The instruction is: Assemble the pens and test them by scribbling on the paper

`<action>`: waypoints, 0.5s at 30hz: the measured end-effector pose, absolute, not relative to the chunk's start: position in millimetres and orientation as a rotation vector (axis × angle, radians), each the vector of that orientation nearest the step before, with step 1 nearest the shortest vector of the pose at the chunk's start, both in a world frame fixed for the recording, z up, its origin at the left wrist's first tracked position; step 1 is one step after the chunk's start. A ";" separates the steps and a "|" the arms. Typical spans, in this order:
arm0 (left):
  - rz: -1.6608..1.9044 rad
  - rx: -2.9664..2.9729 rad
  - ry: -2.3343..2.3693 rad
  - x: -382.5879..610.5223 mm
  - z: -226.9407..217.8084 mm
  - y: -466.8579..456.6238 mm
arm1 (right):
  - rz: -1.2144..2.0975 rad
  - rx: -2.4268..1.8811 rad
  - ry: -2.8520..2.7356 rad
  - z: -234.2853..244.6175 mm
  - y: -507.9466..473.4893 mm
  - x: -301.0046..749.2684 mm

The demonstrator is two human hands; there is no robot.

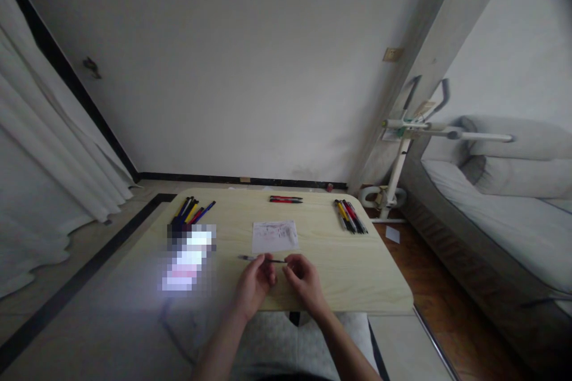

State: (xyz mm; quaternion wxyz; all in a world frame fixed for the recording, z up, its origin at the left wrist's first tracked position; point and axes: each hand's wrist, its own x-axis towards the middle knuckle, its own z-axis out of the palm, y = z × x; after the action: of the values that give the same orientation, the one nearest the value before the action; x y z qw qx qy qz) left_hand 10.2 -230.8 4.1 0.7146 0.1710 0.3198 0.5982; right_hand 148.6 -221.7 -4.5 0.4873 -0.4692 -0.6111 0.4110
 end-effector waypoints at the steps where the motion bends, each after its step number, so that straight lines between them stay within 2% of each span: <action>1: 1.326 0.387 0.720 10.8 4.4 -231.1 | 0.999 -1.145 -1.484 -4.4 -221.8 148.8; 15: 1.338 0.453 0.805 16.3 6.3 -233.7 | 1.023 -1.166 -1.472 0.2 -223.5 150.7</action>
State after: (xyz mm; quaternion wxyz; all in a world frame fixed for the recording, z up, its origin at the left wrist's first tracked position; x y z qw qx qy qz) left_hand 16.3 -233.7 6.3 0.6872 0.2023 0.3598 0.5978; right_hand 150.7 -223.5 0.2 0.4806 -0.4781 -0.6037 0.4196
